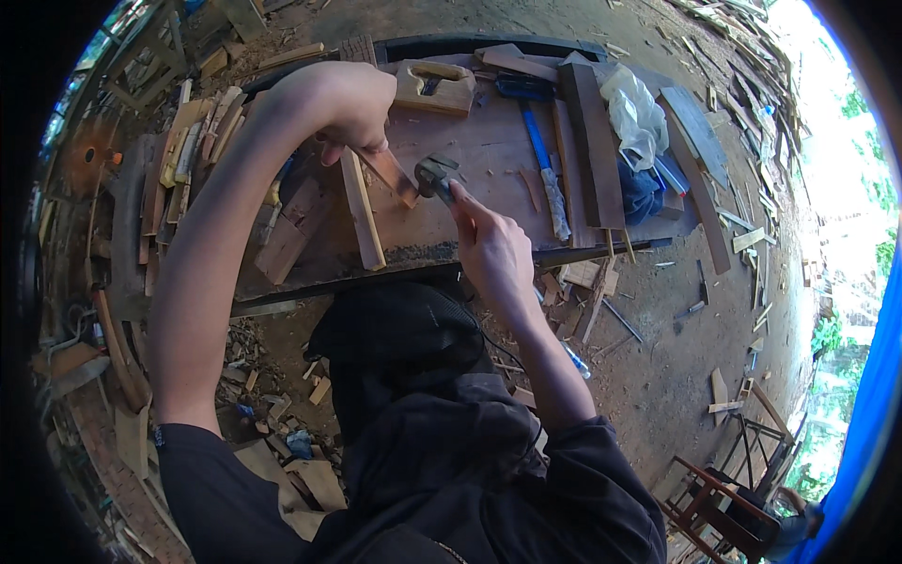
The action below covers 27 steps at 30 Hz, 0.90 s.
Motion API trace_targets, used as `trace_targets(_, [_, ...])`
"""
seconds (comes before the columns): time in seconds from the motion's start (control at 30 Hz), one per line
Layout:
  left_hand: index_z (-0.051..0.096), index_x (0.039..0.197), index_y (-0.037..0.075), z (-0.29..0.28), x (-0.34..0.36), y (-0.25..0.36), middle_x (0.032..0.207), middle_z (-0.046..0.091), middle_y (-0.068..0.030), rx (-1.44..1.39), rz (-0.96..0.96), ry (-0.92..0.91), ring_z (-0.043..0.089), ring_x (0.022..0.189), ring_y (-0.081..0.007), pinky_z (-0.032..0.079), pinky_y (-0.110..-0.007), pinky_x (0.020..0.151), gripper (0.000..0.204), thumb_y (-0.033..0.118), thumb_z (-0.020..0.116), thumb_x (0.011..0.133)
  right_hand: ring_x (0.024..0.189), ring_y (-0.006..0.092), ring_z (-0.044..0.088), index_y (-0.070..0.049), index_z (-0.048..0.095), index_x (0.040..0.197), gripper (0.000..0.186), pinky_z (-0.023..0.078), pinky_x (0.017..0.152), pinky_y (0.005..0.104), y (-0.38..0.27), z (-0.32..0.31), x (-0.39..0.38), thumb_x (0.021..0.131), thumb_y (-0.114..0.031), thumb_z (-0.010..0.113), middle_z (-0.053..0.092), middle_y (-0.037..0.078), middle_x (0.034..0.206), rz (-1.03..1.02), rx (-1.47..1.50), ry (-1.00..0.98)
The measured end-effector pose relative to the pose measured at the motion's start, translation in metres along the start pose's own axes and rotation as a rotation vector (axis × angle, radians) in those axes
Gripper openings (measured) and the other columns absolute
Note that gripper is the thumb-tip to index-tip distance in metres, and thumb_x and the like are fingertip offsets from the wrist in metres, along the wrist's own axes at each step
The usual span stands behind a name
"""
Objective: The person shapes and carves small wooden components by hand, using a hammer and chisel at a workshop bench.
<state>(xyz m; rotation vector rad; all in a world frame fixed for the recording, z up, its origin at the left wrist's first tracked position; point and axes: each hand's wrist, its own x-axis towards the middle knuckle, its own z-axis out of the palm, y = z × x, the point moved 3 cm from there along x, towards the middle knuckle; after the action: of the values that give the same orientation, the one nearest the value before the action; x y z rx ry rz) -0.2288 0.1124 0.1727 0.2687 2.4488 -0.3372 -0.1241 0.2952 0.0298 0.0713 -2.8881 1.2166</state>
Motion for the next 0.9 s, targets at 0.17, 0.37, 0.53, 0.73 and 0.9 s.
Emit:
trace_targets(0.17, [0.082,0.098,0.005,0.011,-0.002,-0.012,0.074,0.079,-0.0085,-0.077,-0.007,0.014,0.078,0.081,-0.0184,0.062,-0.036,0.077,0.029,0.028,0.064,0.102,0.085,0.0443,0.073,-0.026,0.071,0.14,0.036,0.055,0.071,0.0488,-0.001,0.0,0.002,0.105,-0.022,0.065,0.072,0.025,0.09,0.012,0.01,0.025])
trace_targets(0.37, [0.082,0.099,0.004,0.022,-0.01,-0.024,0.071,0.078,-0.0084,-0.071,0.011,0.024,0.077,0.077,-0.0194,0.062,-0.037,0.076,0.029,0.027,0.065,0.102,0.077,0.0433,0.072,-0.026,0.071,0.14,0.035,0.055,0.069,0.0483,-0.004,-0.001,0.008,0.106,-0.024,0.065,0.069,0.024,0.081,-0.038,-0.066,-0.036])
trace_targets(0.53, [0.082,0.099,0.004,0.047,-0.036,-0.026,0.08,0.078,-0.0152,-0.227,-0.027,0.158,0.078,0.078,-0.0258,0.061,-0.041,0.078,0.028,0.028,0.068,0.1,0.077,0.0436,0.072,-0.025,0.069,0.143,0.037,0.055,0.071,0.0492,0.01,0.005,0.003,0.106,-0.026,0.064,0.07,0.025,0.082,-0.074,0.029,0.064])
trace_targets(0.73, [0.082,0.104,0.008,0.118,-0.079,-0.019,0.089,0.077,-0.0195,-0.366,-0.019,0.505,0.077,0.083,-0.0355,0.061,-0.047,0.08,0.026,0.03,0.068,0.103,0.08,0.0442,0.072,-0.028,0.069,0.143,0.037,0.055,0.073,0.0495,0.002,-0.009,-0.005,0.107,-0.027,0.063,0.071,0.025,0.086,0.021,0.07,0.052])
trace_targets(0.9, [0.075,0.117,0.009,0.18,-0.1,0.024,0.074,0.072,-0.0215,-0.495,-0.112,0.615,0.075,0.074,-0.0419,0.062,-0.05,0.066,0.025,0.029,0.061,0.109,0.081,0.0441,0.072,-0.031,0.069,0.143,0.037,0.055,0.073,0.0499,0.001,-0.013,-0.008,0.107,-0.028,0.063,0.072,0.025,0.088,0.034,0.1,0.073])
